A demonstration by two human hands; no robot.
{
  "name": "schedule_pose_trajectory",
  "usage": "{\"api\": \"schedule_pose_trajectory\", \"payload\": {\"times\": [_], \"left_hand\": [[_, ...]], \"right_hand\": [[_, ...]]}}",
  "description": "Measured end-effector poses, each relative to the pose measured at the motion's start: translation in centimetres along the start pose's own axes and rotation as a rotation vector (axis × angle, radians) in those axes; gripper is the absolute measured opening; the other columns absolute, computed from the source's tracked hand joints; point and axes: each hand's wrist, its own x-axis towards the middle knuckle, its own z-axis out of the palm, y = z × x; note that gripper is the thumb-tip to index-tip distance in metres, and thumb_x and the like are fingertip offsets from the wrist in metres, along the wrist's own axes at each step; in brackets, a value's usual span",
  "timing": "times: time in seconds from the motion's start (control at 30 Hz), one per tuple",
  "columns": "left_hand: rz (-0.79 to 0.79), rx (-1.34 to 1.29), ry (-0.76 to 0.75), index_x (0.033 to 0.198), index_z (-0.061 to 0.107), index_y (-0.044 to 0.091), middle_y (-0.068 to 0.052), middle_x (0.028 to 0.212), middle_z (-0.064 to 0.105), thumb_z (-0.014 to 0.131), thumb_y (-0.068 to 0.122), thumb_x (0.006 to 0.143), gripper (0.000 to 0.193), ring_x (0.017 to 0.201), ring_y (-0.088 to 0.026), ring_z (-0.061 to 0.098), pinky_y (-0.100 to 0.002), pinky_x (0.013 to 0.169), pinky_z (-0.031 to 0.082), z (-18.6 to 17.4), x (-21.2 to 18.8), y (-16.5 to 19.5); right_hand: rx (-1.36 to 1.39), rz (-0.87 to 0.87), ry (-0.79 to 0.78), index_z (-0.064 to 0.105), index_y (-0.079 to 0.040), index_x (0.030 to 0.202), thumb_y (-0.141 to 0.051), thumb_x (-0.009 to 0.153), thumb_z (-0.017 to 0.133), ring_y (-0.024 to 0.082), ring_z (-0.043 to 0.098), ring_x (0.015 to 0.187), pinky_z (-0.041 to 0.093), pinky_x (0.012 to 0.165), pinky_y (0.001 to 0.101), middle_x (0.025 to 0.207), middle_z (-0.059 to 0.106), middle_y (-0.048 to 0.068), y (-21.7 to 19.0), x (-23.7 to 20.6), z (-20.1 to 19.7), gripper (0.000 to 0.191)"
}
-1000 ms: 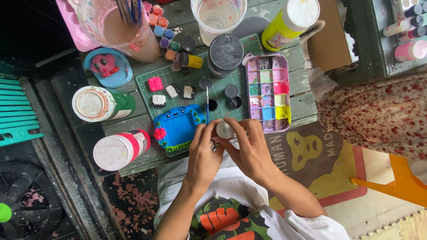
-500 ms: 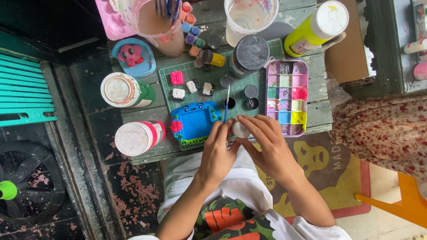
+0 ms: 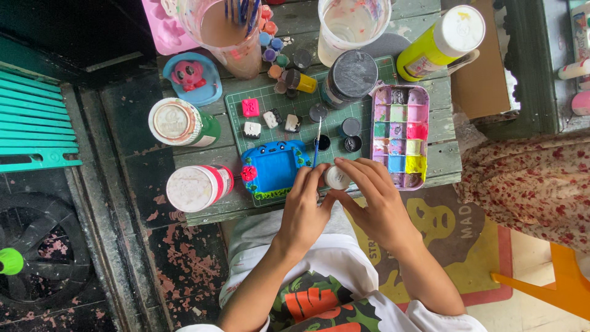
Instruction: The person sits at a cluttered craft table painting small white figurines with a paintbrush. They dip the brush into a watercolor palette and small paint pots, apply paint to the figurines, and set finished pieces on the cutting mat.
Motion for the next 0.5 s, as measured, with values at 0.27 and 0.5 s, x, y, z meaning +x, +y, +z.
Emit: {"api": "schedule_pose_trajectory", "payload": {"times": [0.27, 0.5], "left_hand": [[-0.036, -0.010, 0.014, 0.130, 0.058, 0.002, -0.014, 0.104, 0.057, 0.078, -0.004, 0.082, 0.052, 0.093, -0.029, 0.068, -0.040, 0.075, 0.056, 0.3, -0.1, -0.2], [0.028, 0.018, 0.034, 0.134, 0.057, 0.002, -0.015, 0.107, 0.058, 0.077, -0.005, 0.082, 0.056, 0.088, -0.030, 0.067, -0.039, 0.071, 0.055, -0.3, 0.1, 0.1]], "right_hand": [[0.001, 0.100, 0.070, 0.063, -0.003, 0.129, -0.011, 0.076, 0.089, 0.034, 0.064, 0.105, 0.053, 0.089, 0.0414, 0.115, 0.066, 0.016, 0.1, -0.5, 0.9, 0.059], [-0.041, 0.133, 0.145, 0.063, -0.003, 0.127, -0.013, 0.075, 0.092, 0.031, 0.064, 0.101, 0.053, 0.087, 0.0393, 0.112, 0.063, 0.014, -0.4, -0.4, 2.0, 0.060]]}}
